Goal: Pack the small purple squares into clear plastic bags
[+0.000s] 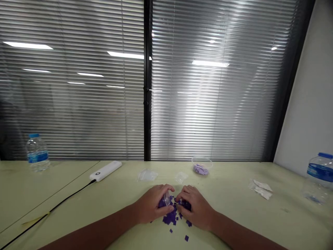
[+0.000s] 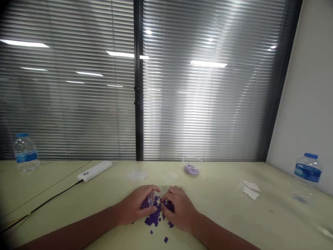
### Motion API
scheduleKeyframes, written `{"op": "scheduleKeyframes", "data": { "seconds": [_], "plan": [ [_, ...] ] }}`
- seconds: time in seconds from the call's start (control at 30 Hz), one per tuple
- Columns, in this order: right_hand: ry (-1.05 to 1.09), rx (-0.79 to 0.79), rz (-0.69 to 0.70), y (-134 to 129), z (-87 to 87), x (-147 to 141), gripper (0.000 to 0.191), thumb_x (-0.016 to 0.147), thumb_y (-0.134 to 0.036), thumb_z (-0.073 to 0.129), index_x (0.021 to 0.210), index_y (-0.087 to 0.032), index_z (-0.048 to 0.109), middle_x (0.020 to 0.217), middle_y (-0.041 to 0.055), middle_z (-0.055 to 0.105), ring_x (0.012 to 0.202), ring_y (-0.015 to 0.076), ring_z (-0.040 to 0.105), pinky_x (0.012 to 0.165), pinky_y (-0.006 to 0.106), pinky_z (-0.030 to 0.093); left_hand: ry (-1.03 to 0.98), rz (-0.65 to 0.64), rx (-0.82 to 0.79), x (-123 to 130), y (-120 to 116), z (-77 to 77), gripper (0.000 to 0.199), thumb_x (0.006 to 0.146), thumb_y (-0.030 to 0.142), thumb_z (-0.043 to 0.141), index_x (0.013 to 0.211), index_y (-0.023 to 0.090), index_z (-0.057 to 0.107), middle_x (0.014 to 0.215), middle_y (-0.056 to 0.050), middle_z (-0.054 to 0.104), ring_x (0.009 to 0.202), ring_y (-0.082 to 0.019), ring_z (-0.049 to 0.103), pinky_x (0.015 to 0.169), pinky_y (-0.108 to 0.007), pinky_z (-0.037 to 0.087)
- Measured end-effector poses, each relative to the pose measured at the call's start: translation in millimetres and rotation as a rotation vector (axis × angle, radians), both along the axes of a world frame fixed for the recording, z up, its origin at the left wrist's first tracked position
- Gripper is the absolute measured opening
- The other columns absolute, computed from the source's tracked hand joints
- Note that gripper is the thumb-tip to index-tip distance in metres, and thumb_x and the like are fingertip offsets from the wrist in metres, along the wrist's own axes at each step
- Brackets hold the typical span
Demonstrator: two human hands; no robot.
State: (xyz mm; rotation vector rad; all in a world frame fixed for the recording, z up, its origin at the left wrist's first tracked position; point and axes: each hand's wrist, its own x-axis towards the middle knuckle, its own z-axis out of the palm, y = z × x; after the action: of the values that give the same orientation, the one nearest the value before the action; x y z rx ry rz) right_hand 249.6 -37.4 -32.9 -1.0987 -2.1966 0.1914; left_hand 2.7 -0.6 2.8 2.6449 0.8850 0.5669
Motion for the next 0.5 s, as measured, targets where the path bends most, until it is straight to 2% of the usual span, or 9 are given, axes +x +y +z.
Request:
{"op": "scheduleKeyframes", "data": {
  "seconds": [0.27,0.5],
  "plan": [
    [-0.01,-0.01,-0.003,-3.6,4.4,-1.0,0.012,0.09,-0.022,0.067,0.101,-0.026,0.069,0.094,0.0026,0.062,0.093,0.022,0.057,0.085,0.037,0.043,-0.013,-0.011,0.013,-0.5,1.9,-3.1,0.049,0.093,0.047,0.064,0.137,0.03,0.05,0.123,-0.004,0.065,0.108,-0.024,0.06,0.092,-0.033,0.047],
    [-0.004,-0.012,0.003,-2.3,2.8,-0.1,0.014,0.089,-0.021,0.067,0.102,-0.026,0.068,0.095,0.0018,0.062,0.093,0.0215,0.057,0.086,0.037,0.042,-0.01,-0.008,0.002,-1.0,0.7,-0.8,0.049,0.093,0.048,0.064,0.136,0.029,0.05,0.121,-0.004,0.065,0.106,-0.024,0.061,0.091,-0.033,0.047]
  ]
}}
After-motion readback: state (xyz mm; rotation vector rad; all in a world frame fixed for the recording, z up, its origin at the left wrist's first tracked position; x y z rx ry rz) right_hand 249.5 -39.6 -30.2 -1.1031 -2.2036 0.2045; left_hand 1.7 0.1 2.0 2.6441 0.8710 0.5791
